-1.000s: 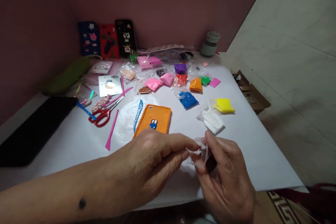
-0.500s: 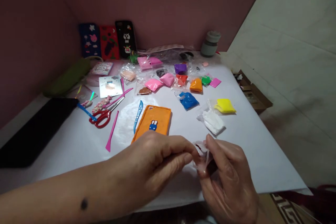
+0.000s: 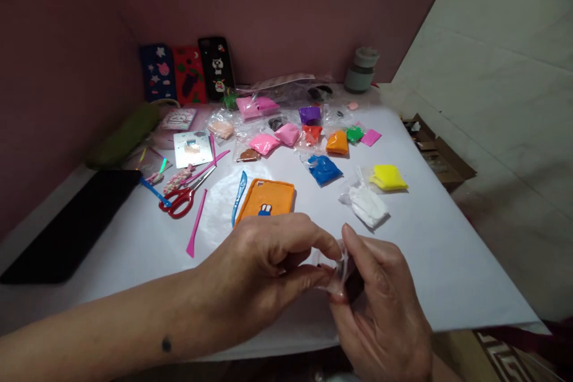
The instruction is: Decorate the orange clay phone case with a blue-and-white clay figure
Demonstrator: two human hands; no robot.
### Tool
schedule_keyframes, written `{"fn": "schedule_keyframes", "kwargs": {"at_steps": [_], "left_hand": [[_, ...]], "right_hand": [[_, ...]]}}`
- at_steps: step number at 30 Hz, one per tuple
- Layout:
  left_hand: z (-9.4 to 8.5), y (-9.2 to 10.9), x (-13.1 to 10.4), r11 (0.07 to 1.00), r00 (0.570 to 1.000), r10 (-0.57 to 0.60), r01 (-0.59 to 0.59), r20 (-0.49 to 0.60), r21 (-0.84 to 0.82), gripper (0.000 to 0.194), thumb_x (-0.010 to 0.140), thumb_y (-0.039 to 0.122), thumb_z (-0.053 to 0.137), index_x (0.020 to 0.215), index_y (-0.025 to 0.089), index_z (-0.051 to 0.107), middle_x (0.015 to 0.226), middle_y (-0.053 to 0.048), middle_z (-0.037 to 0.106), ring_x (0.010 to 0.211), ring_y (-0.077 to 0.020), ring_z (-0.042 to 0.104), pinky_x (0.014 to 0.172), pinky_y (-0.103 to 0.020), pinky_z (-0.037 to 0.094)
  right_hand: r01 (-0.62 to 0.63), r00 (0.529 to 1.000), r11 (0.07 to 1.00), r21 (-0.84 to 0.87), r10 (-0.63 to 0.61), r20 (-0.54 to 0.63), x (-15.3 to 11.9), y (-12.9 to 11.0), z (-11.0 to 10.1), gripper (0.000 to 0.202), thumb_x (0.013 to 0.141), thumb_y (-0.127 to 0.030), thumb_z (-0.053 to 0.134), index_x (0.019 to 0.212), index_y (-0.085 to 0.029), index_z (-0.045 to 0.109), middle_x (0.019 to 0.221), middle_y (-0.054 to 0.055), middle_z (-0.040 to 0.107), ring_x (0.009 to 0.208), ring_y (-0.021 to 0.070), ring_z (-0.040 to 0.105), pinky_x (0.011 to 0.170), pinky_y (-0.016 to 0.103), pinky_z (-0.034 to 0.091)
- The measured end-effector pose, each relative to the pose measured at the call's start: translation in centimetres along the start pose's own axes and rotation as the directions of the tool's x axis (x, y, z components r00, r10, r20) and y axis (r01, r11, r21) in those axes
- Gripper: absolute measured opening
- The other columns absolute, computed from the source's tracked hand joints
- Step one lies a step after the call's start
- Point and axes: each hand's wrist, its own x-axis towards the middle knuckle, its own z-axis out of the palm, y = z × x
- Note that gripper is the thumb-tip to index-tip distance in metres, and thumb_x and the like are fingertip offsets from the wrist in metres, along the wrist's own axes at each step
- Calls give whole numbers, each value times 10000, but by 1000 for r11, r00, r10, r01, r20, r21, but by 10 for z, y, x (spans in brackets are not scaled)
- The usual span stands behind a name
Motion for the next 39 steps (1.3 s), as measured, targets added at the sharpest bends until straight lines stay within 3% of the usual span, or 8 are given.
{"fn": "schedule_keyframes", "kwargs": {"at_steps": [5,10,15,19,27,31,35,39], "left_hand": [[1,-1,2,989,993,-105,98,-57,-108,120,771,162,697,734,153,584,555,75,460,486,-52,381,429,-140,321],[-6,3,5,923,976,-217,205,1,-326,152,809,201,589,669,142,572,609,22,558,523,-70,500,455,-143,396],[-10,2,6,932,935,-349,353,56,-82,198,789,310,583,882,152,657,554,27,544,463,-103,489,393,-178,368],[-4,-3,4,940,932,-334,340,138,-22,224,853,253,483,867,163,688,677,-13,659,595,-124,589,529,-203,456],[6,-7,4,965,964,-261,262,47,-24,184,766,79,492,745,137,665,572,42,590,516,-65,506,490,-147,381],[5,-7,3,955,956,-290,292,50,-49,101,767,126,570,684,146,624,533,65,498,497,-57,431,453,-145,324],[1,-7,2,918,920,-366,382,142,-110,81,799,247,607,829,180,640,612,56,541,543,-80,461,476,-171,353],[-2,-8,3,910,913,-360,389,191,-146,64,822,211,539,801,175,587,670,35,589,580,-90,504,502,-183,375]], "right_hand": [[-38,999,999,15,38,-14,0,-1,2,642,837,-4,529,1441,-143,364,1100,85,549,1015,179,544,847,265,509],[-47,999,999,4,47,-6,-2,0,4,615,842,-34,561,1426,-130,391,1112,91,563,1029,192,552,880,290,501],[-38,999,999,-2,38,-37,1,-2,8,616,853,3,527,1436,-118,367,1098,107,569,1030,204,554,843,325,502],[0,999,998,-60,-3,-52,1,-2,11,638,830,25,554,1429,-110,384,1062,117,594,985,228,564,789,373,508],[63,998,997,-33,-63,15,-3,3,11,660,816,36,535,1442,-64,348,1099,151,579,1016,248,552,783,400,527],[50,999,998,-34,-50,18,-4,2,13,642,823,24,522,1437,-70,360,1107,141,583,1026,237,562,791,379,538],[0,1000,998,-60,0,2,-4,1,12,613,848,-12,537,1433,-80,369,1115,141,587,1039,232,571,808,368,541],[0,1000,999,-38,0,18,-4,0,12,609,846,-1,522,1430,-87,371,1110,148,581,1036,233,571,817,372,545]]}}
